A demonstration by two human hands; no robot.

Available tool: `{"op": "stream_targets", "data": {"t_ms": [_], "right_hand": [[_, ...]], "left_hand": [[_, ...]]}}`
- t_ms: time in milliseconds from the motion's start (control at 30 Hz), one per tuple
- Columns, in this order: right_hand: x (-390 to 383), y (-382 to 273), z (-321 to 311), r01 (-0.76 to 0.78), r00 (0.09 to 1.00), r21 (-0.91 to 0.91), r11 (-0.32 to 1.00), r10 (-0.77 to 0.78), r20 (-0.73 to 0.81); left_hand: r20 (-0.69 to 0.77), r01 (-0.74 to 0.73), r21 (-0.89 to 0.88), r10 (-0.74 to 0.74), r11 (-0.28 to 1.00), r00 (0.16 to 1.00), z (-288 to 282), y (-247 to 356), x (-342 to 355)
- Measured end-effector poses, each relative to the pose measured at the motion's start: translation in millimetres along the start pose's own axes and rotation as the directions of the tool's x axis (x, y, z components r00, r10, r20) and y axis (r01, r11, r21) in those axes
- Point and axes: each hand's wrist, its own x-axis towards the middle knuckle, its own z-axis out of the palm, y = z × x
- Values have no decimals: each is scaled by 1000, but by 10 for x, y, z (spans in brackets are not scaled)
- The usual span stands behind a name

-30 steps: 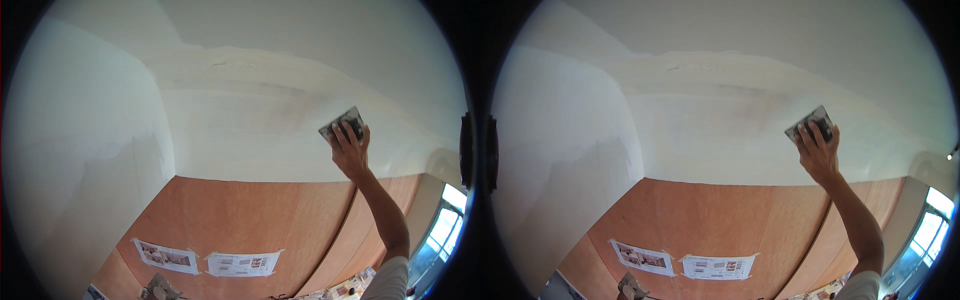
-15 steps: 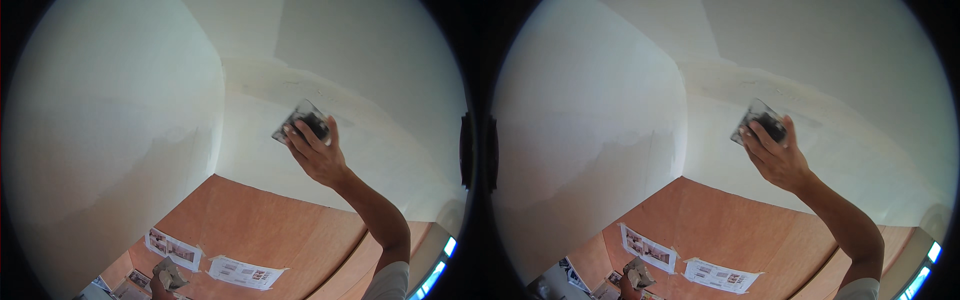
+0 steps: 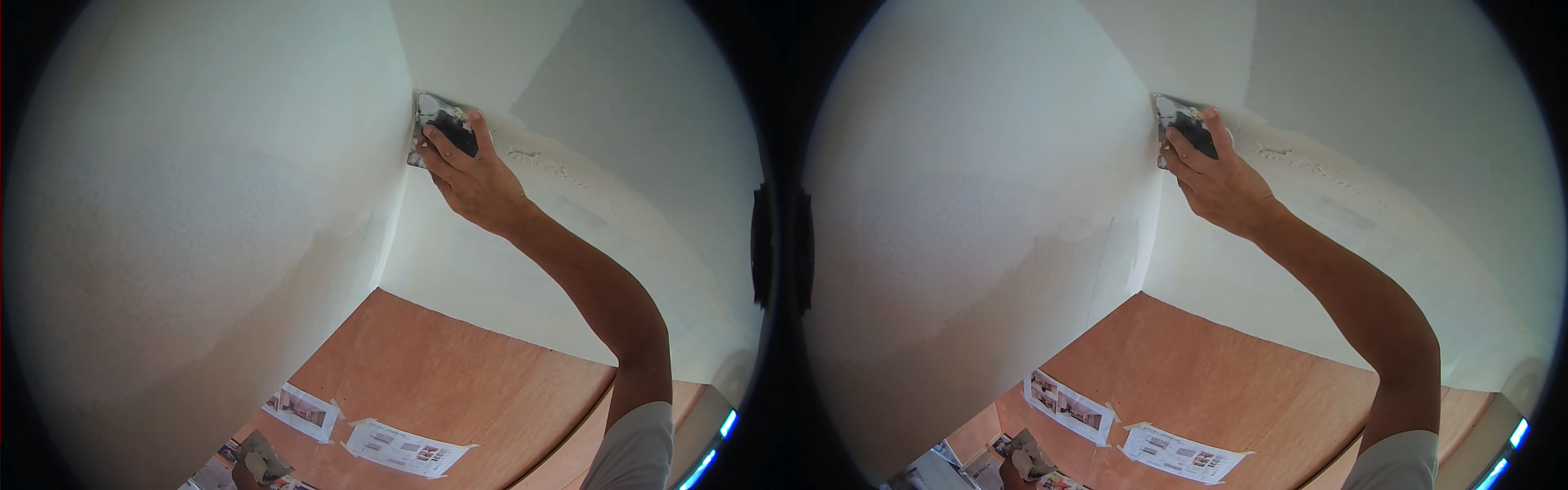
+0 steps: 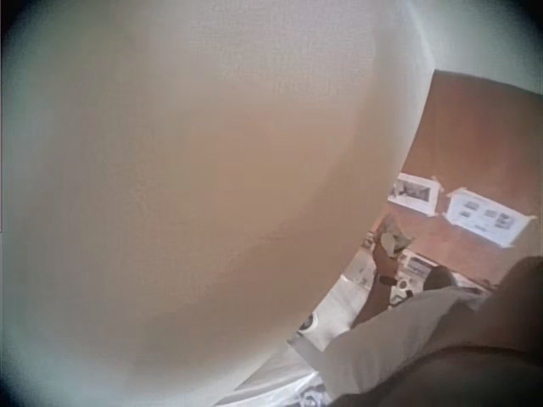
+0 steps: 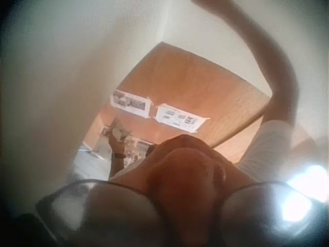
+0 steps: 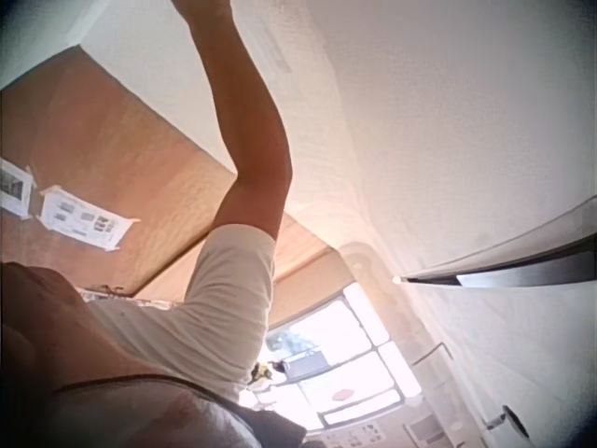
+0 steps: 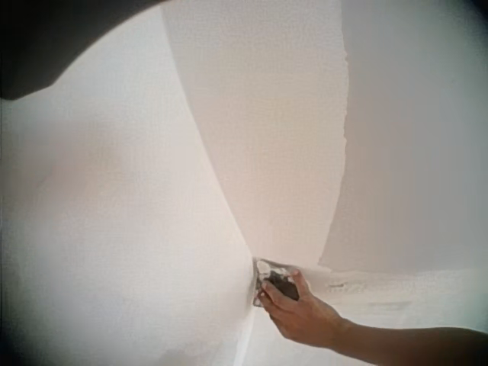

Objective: The person applies plaster to a wall and ceiling corner using a metal scraper and a hawk, smoothing the material with repeated strokes.

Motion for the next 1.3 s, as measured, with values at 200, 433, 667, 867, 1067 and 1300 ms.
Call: {"op": "stream_targets", "data": {"t_ms": [200, 433, 667, 867, 1067, 1300], "right_hand": [[-8, 64, 35, 71, 996, -77, 994, -66, 65], [31, 15, -17, 68, 991, -126, 990, -52, 127], [137, -37, -179, 117, 950, -180, 977, -57, 308], [-15, -41, -267, 95, 935, -202, 975, -17, 354], [-522, 33, -311, 25, 949, -228, 973, 48, 311], [-1251, 228, -440, -40, 951, -214, 976, 103, 293]], "left_hand": [[125, 111, -203, -86, 973, 988, -394, -162, 158], [-71, -68, 268, 90, 961, 993, 23, -132, 4], [-148, 107, -17, -108, 994, 983, -151, -104, 68], [-121, -19, 371, 69, 929, 990, 55, 74, -90], [-24, -138, 554, 182, 821, 983, -309, -208, -81], [26, 18, 192, -23, 981, 999, -341, -156, 77]]}}
